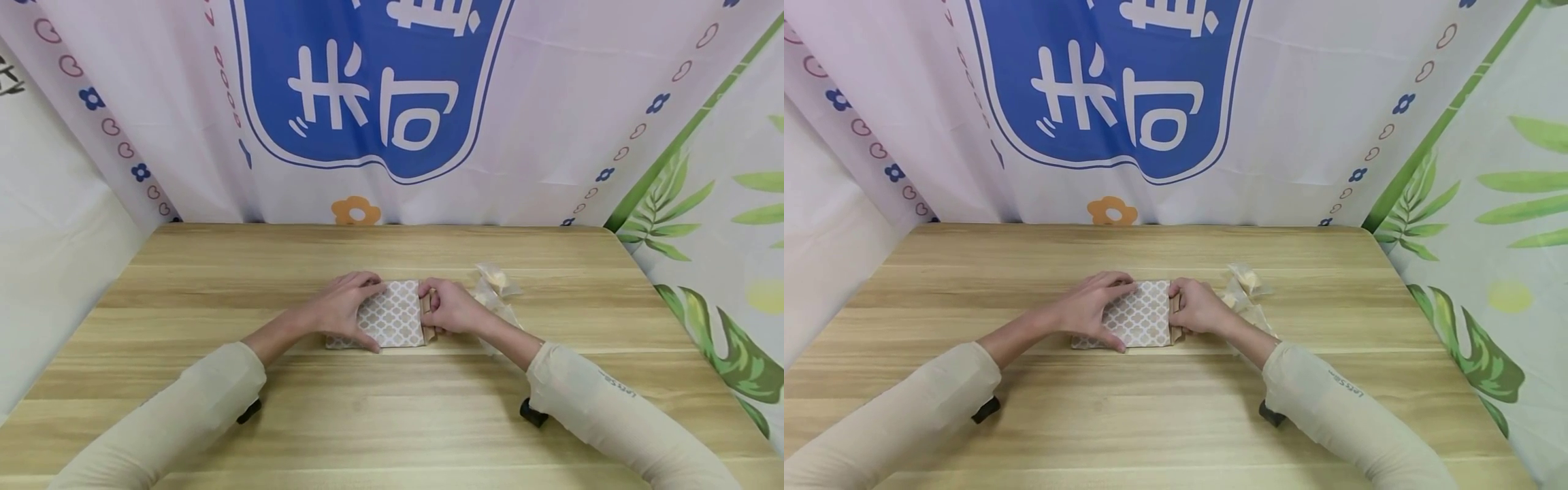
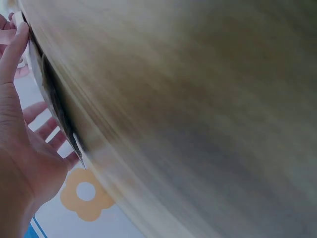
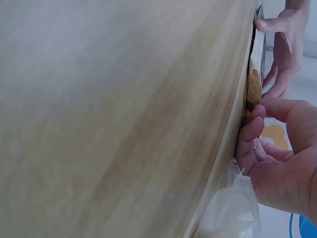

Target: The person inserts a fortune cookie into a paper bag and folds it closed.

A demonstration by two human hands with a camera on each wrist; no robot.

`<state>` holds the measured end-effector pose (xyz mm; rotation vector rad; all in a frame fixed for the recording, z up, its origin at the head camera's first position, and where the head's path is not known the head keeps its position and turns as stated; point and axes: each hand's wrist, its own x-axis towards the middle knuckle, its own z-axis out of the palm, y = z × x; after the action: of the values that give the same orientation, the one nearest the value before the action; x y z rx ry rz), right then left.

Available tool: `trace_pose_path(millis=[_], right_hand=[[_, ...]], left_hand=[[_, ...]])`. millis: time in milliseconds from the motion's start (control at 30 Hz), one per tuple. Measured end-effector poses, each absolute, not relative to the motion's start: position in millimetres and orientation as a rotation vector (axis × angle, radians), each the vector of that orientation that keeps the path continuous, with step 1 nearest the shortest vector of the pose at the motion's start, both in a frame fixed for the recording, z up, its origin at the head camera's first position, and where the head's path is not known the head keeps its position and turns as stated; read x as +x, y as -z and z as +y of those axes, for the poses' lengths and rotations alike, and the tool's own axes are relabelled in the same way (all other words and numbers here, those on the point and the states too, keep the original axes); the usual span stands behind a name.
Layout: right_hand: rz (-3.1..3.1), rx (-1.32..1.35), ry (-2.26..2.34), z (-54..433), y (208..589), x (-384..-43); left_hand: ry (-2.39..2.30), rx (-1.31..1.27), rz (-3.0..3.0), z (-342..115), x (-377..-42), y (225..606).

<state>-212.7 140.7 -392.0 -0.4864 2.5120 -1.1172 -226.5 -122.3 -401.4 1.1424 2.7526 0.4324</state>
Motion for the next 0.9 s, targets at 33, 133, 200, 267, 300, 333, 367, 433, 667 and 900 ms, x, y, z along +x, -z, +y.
trace_pose_path(millis=[33,133,200,267,300,333,367,433,667,900], right_hand=[[2.512,-0.486,1.118,140.7,392.0,-212.8],[2.511,-0.486,1.121,140.8,392.2,-212.8],[2.513,-0.487,1.122,140.9,392.5,-212.7],[2.514,-0.491,1.122,141.0,392.8,-212.5],[2.515,-0.495,1.121,140.8,393.0,-212.4],[2.514,-0.497,1.121,140.7,393.0,-212.3],[2.513,-0.496,1.12,140.4,392.5,-211.8],[2.511,-0.498,1.119,140.1,392.3,-211.5],[2.515,-0.498,1.13,140.3,393.9,-211.8],[2.472,-0.378,1.252,139.7,394.7,-209.7]], left_hand=[[-0.435,1.146,2.748,-122.7,-226.4,401.8],[-0.442,1.169,2.744,-122.9,-226.5,403.1],[-0.454,1.177,2.742,-122.9,-226.9,404.0],[-0.467,1.18,2.741,-123.1,-227.1,404.5],[-0.474,1.178,2.737,-123.3,-227.1,404.6],[-0.482,1.179,2.734,-123.3,-227.4,405.0],[-0.489,1.182,2.732,-123.4,-227.3,405.0],[-0.504,1.186,2.727,-123.6,-227.4,405.0],[-0.549,1.211,2.728,-123.6,-228.7,406.0],[-0.559,1.194,2.712,-122.6,-226.5,403.3]])
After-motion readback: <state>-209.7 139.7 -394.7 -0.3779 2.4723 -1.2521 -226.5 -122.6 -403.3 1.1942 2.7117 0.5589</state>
